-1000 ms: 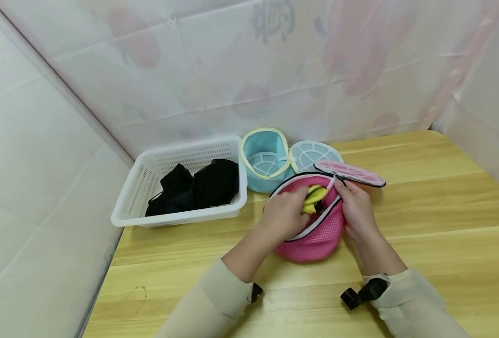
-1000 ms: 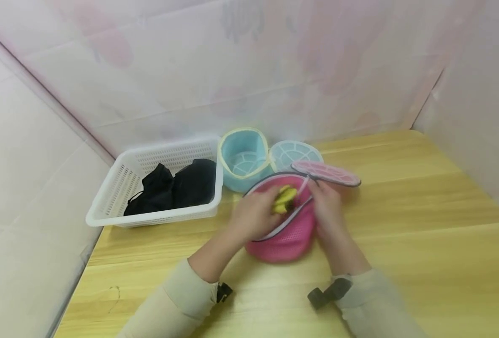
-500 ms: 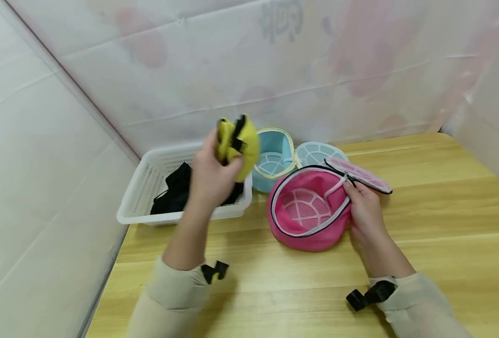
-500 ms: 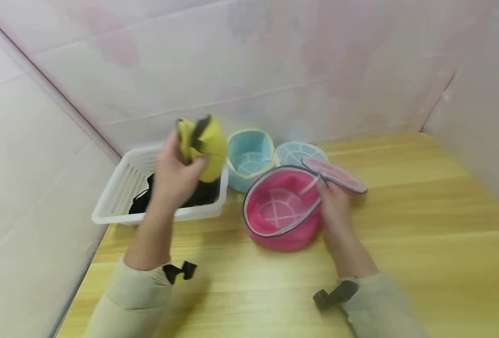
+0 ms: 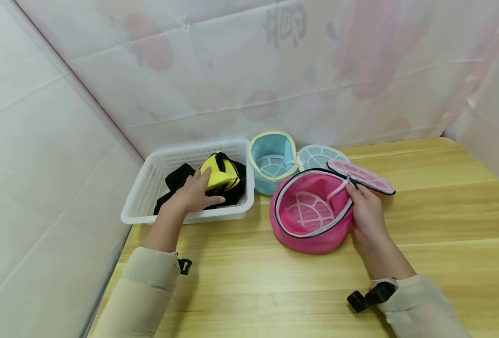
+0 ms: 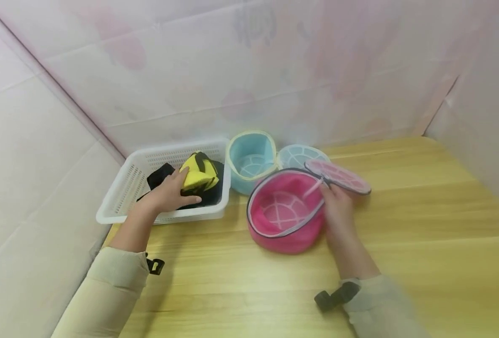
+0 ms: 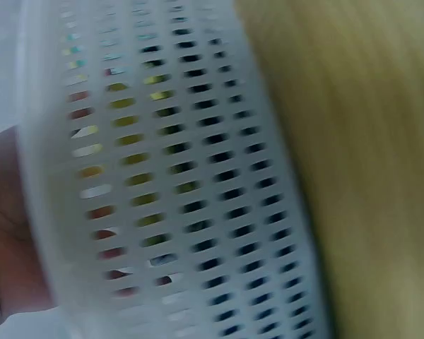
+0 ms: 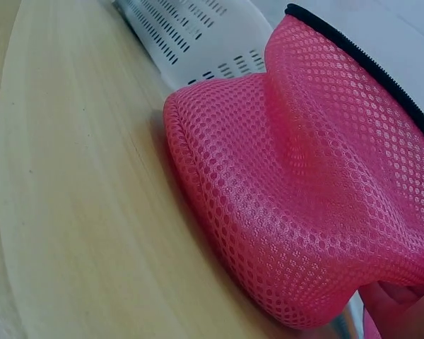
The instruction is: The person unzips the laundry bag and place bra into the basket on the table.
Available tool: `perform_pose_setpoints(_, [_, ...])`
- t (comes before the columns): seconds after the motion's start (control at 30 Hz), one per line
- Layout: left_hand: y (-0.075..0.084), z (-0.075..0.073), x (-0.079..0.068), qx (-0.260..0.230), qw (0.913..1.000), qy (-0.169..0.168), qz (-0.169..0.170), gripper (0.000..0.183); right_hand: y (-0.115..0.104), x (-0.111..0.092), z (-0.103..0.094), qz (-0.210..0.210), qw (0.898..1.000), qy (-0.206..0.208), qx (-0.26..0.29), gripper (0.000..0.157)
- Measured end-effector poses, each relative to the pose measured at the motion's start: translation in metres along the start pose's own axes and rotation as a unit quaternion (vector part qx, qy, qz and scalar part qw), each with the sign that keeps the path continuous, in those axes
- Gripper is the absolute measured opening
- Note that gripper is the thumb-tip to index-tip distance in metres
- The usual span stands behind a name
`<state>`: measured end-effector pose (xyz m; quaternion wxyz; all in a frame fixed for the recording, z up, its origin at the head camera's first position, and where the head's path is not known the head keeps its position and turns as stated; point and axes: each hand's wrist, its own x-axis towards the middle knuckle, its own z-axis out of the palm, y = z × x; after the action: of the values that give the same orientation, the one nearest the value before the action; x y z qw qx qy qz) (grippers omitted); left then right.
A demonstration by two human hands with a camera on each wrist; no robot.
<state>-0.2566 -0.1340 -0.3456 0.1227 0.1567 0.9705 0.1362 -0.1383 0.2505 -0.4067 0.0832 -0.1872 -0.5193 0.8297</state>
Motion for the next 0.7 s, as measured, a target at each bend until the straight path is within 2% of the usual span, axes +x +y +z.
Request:
perform_pose_setpoints(0.07, [-0.004,0.005,0.002,-0.014,0.9992,-0.031,-0.019,0.097,0.001,0.0,-0.001,0.001,1.0,-0.004,0.009,0.062])
perform_pose_setpoints(0.13, [-0.007,0.007,0.004,-0.023,0.9992,-0.027,-0.02,0.095,0.002,0.001,-0.002,-0.001,1.0,-0.008,0.021,0.053])
perform_pose_setpoints(0.27, [-0.006,0.005,0.003,-0.031,0.9992,-0.027,0.003,0.095,0.005,0.001,-0.005,-0.001,0.999,-0.024,0.039,0.035])
perform_pose_setpoints(0.33, [-0.005,0.001,0.001,-0.031,0.9989,-0.033,0.015,0.094,0.005,0.002,-0.007,0.005,0.999,-0.032,0.04,0.039])
perform_pose_setpoints(0.4, [-0.003,-0.002,-0.003,-0.031,0.9981,-0.051,0.015,0.09,0.006,0.003,-0.007,0.014,0.998,-0.036,0.041,0.048])
perform_pose_setpoints(0.5, [0.0,-0.005,-0.007,-0.032,0.995,-0.093,0.016,0.08,0.007,0.004,-0.009,0.023,0.999,-0.027,0.023,0.063])
perform_pose_setpoints(0.57, [0.001,-0.004,-0.01,-0.028,0.9936,-0.109,0.016,0.07,0.007,0.004,-0.01,0.03,0.999,-0.015,0.0,0.067])
perform_pose_setpoints(0.63, [0.001,-0.002,-0.013,-0.028,0.994,-0.105,0.013,0.063,0.009,0.007,-0.013,0.037,0.999,-0.006,-0.027,0.067])
perform_pose_setpoints(0.7, [0.0,0.0,-0.015,-0.028,0.9963,-0.08,0.012,0.062,0.01,0.009,-0.016,0.046,0.998,-0.003,-0.039,0.057])
